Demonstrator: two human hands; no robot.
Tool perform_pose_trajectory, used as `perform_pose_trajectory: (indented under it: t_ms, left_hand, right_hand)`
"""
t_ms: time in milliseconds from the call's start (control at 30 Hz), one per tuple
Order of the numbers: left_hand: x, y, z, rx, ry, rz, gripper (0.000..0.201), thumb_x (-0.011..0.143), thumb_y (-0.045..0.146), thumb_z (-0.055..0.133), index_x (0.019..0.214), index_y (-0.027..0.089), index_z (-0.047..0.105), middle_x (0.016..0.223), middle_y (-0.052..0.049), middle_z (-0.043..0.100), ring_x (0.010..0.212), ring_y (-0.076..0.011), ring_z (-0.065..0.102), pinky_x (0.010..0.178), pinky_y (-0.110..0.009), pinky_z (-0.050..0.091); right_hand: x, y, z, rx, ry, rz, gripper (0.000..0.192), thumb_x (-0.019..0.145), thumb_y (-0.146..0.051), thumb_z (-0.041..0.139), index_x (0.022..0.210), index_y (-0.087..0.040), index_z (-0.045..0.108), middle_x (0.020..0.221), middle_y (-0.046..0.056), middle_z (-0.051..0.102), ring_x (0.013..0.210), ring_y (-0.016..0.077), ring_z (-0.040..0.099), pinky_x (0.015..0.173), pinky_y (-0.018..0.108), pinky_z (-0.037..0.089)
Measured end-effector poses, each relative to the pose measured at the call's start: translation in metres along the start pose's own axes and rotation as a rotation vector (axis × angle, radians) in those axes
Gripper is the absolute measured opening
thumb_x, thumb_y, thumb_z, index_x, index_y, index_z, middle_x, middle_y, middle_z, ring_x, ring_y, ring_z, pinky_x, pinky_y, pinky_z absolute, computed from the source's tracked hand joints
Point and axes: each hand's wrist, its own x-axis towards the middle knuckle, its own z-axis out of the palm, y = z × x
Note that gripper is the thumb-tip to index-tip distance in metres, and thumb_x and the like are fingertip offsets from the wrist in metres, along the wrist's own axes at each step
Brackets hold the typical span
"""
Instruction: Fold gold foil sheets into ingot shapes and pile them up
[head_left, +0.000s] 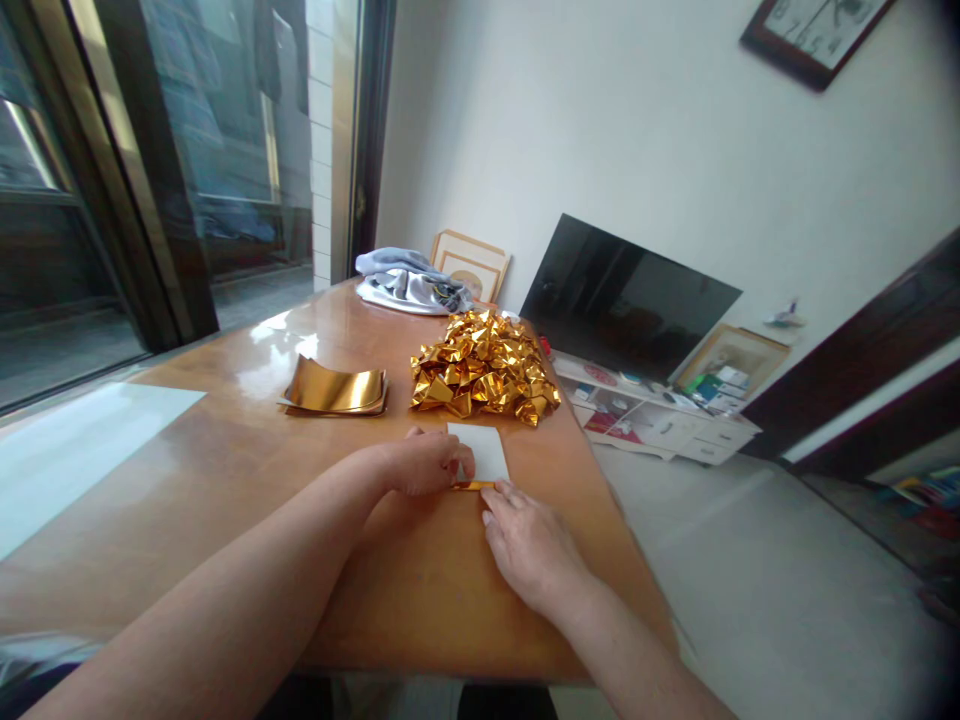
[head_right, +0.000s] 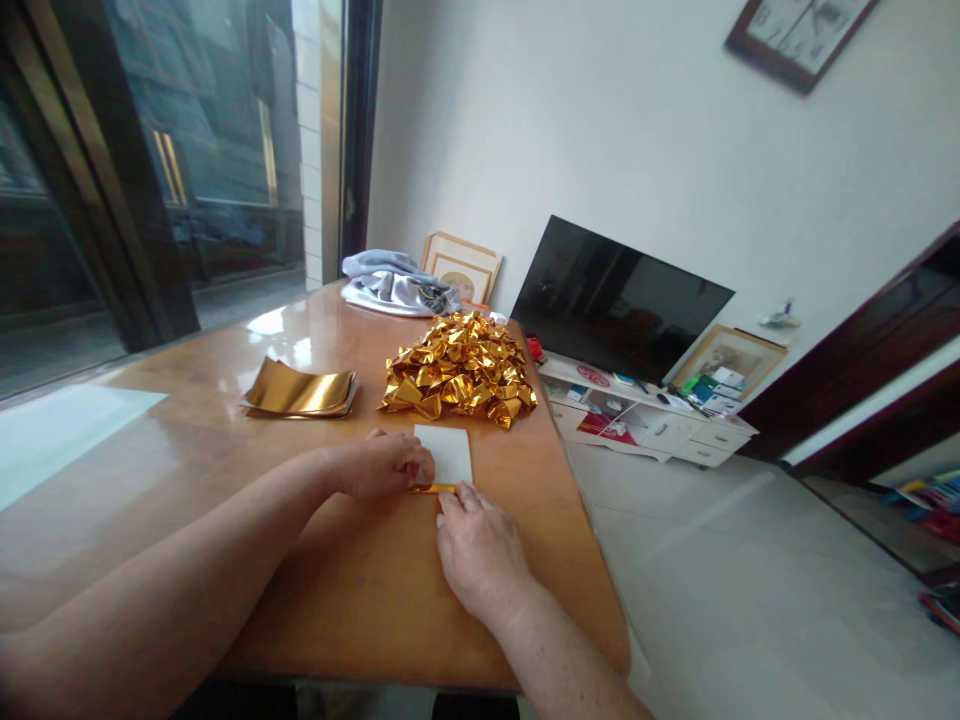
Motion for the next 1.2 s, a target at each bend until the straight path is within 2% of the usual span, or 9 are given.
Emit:
perform_pose_trajectory:
  t_ms: [100, 233, 367, 633, 767, 933, 1200]
  left_hand:
    - [0.0, -0.004, 0.0, -0.02, -0.01, -0.039, 0.033, 0.079, 0.017, 0.055, 0.103, 0.032, 0.072, 0.1, 0.0, 0.072, 0.09, -0.0201, 0.062, 0.085, -0.034, 0.038]
    - [-0.001, -0.005, -0.002, -0.031, -0.014, -0.073, 0.029, 0.078, 0.023, 0.06, 0.102, 0.032, 0.073, 0.095, 0.001, 0.073, 0.088, -0.0206, 0.063, 0.085, -0.034, 0.039]
    - [-0.001, -0.004, -0.004, -0.026, -0.006, -0.097, 0.029, 0.077, 0.026, 0.061, 0.102, 0.033, 0.073, 0.094, 0.002, 0.074, 0.09, -0.0216, 0.064, 0.086, -0.036, 0.04]
    - [-0.004, -0.002, -0.008, -0.014, -0.017, -0.081, 0.032, 0.076, 0.026, 0.061, 0.104, 0.032, 0.074, 0.097, -0.001, 0.074, 0.091, -0.023, 0.065, 0.085, -0.037, 0.043]
    - [-0.006, -0.001, -0.009, -0.034, -0.003, -0.088, 0.03, 0.078, 0.032, 0.06, 0.104, 0.032, 0.075, 0.101, -0.002, 0.074, 0.094, -0.0245, 0.065, 0.085, -0.038, 0.044]
    - [-0.006, 0.0, -0.008, -0.044, 0.007, -0.101, 0.029, 0.076, 0.038, 0.061, 0.101, 0.033, 0.074, 0.096, -0.001, 0.074, 0.093, -0.0261, 0.066, 0.087, -0.042, 0.044]
    - [-0.004, -0.001, -0.005, -0.045, 0.012, -0.106, 0.031, 0.07, 0.033, 0.064, 0.099, 0.033, 0.074, 0.094, -0.001, 0.073, 0.092, -0.0255, 0.065, 0.087, -0.043, 0.044]
  right_hand:
    - [0.003, -0.005, -0.008, -0.03, -0.027, 0.005, 0.04, 0.101, -0.033, 0.037, 0.131, -0.02, 0.061, 0.136, 0.013, 0.061, 0.123, 0.0265, 0.059, 0.102, 0.038, 0.044]
    - [0.01, -0.015, -0.017, -0.077, -0.061, 0.025, 0.036, 0.101, -0.038, 0.037, 0.117, -0.024, 0.067, 0.116, 0.011, 0.07, 0.101, 0.0265, 0.067, 0.085, 0.037, 0.049]
    - [0.012, -0.023, -0.021, -0.137, -0.079, 0.026, 0.039, 0.101, -0.045, 0.037, 0.123, -0.028, 0.064, 0.108, 0.011, 0.07, 0.092, 0.028, 0.067, 0.077, 0.038, 0.048]
    - [0.01, -0.028, -0.02, -0.152, -0.108, 0.029, 0.051, 0.097, -0.059, 0.039, 0.136, -0.03, 0.057, 0.118, 0.016, 0.065, 0.099, 0.0314, 0.066, 0.082, 0.04, 0.047]
    - [0.009, -0.03, -0.023, -0.119, -0.13, 0.021, 0.059, 0.094, -0.067, 0.039, 0.136, -0.03, 0.056, 0.121, 0.017, 0.063, 0.102, 0.0328, 0.065, 0.086, 0.042, 0.046]
    - [0.008, -0.033, -0.028, -0.094, -0.169, 0.011, 0.073, 0.089, -0.075, 0.037, 0.141, -0.027, 0.051, 0.124, 0.018, 0.062, 0.107, 0.0355, 0.063, 0.09, 0.046, 0.045]
    - [0.011, -0.035, -0.033, -0.062, -0.227, 0.023, 0.083, 0.083, -0.081, 0.042, 0.145, -0.026, 0.048, 0.126, 0.02, 0.061, 0.107, 0.0376, 0.062, 0.091, 0.048, 0.043]
